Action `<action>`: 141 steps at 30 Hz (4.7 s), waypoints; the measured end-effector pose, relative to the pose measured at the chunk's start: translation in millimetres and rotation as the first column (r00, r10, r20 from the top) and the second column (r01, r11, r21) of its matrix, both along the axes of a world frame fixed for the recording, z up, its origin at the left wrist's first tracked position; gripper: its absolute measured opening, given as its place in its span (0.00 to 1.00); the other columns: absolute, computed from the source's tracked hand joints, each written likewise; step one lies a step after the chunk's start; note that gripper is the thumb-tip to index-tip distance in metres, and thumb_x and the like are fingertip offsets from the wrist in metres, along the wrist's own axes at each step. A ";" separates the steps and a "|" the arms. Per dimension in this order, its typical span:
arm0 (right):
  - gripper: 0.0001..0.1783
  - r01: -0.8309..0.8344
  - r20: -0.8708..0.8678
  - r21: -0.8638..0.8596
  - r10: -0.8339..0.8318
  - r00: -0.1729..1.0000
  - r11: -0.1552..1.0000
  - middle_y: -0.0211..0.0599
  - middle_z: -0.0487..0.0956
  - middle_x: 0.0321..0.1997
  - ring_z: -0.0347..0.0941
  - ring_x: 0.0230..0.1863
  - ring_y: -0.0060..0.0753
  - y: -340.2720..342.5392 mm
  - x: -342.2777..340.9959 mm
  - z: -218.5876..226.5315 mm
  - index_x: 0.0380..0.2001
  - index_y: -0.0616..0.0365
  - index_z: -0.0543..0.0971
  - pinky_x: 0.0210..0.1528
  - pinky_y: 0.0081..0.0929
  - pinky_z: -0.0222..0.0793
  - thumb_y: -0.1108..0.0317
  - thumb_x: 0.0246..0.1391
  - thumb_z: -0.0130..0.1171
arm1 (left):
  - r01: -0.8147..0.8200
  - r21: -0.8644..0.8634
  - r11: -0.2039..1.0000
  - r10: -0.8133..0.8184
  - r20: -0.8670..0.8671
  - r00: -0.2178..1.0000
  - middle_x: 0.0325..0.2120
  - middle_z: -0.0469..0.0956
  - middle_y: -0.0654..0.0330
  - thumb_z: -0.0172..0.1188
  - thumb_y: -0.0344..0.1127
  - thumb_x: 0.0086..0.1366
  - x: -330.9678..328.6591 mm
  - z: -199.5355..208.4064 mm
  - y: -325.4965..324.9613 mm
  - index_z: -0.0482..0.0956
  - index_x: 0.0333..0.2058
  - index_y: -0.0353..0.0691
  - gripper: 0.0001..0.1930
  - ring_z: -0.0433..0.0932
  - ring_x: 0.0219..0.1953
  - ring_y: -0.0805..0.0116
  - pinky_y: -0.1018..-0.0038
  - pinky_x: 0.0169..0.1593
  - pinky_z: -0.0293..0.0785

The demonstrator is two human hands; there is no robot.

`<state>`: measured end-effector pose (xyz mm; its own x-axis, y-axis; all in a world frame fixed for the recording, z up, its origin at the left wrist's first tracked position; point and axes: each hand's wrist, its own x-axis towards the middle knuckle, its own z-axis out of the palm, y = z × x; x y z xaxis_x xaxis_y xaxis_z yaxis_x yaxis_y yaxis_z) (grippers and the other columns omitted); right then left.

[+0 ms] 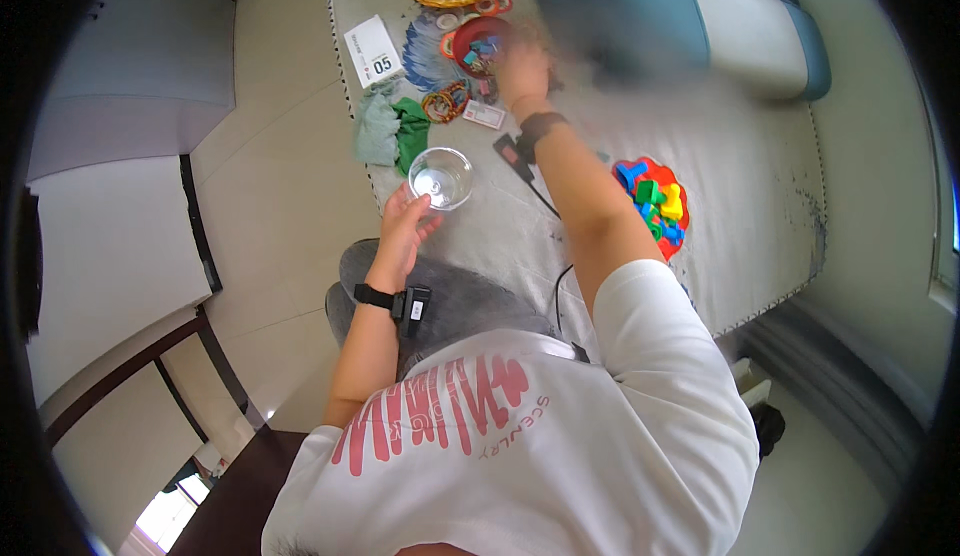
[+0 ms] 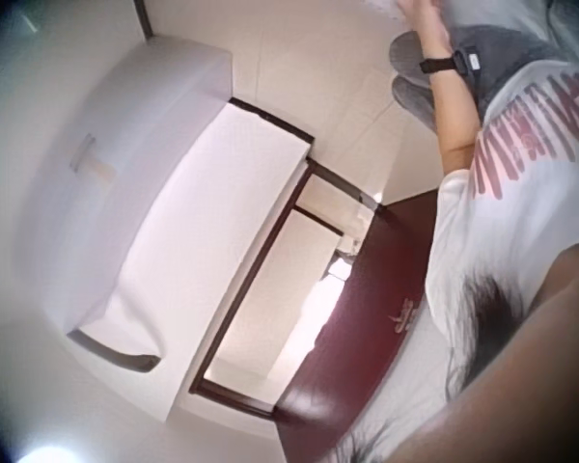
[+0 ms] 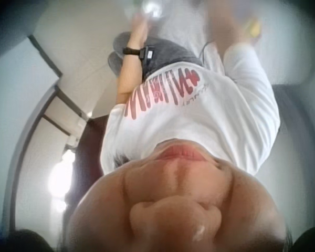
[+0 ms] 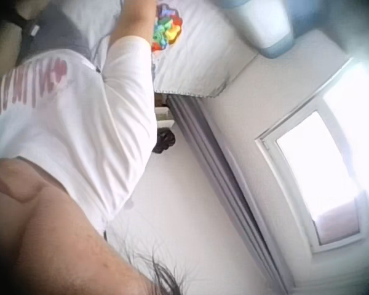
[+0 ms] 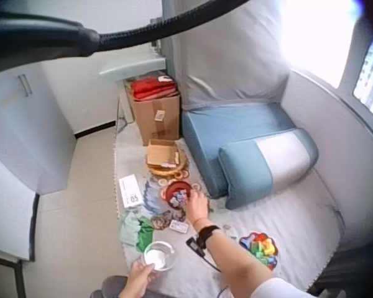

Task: The person sits on the floor and assembles colorful plastic building blocks by hand. They connect various pieces together to form a larger structure and place the completed assembly into a red flower-shaped container.

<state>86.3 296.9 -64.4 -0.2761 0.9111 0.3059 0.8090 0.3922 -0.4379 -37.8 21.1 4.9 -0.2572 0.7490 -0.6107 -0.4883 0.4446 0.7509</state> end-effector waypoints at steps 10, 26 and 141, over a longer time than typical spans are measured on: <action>0.17 -0.098 0.063 -0.474 0.145 0.987 0.875 0.53 0.78 0.42 0.73 0.46 0.51 81.4 -8.3 -22.3 0.41 0.60 0.78 0.50 0.38 0.68 0.67 0.47 0.54 | -0.007 -0.030 1.000 0.009 0.070 0.997 0.46 0.71 0.65 0.57 0.35 0.62 -29.8 -8.1 7.9 0.59 0.59 0.43 0.28 0.71 0.45 0.75 0.73 0.44 0.73; 0.13 -0.137 -0.309 -0.505 -0.030 0.951 0.852 0.36 0.77 0.22 0.73 0.16 0.24 4.9 100.6 -63.3 0.40 0.67 0.75 0.20 0.22 0.73 0.75 0.51 0.50 | 0.010 0.018 1.000 -0.012 0.104 0.994 0.44 0.71 0.63 0.57 0.36 0.62 -30.6 -13.5 6.8 0.57 0.59 0.41 0.29 0.71 0.45 0.74 0.74 0.45 0.72; 0.10 -0.038 0.379 -0.261 0.139 0.915 0.965 0.60 0.75 0.35 0.72 0.40 0.61 9.0 40.6 -42.8 0.32 0.58 0.76 0.44 0.45 0.70 0.64 0.48 0.54 | 0.002 -0.046 0.999 0.014 0.352 0.936 0.37 0.71 0.69 0.48 0.55 0.60 -6.9 -112.6 25.8 0.63 0.48 0.52 0.22 0.66 0.42 0.75 0.73 0.44 0.55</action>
<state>126.9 305.9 -107.1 -0.4105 0.9091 -0.0707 0.9011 0.3925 -0.1841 -44.6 46.9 -107.6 -0.0240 0.7176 -0.6961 -0.7207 0.4701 0.5095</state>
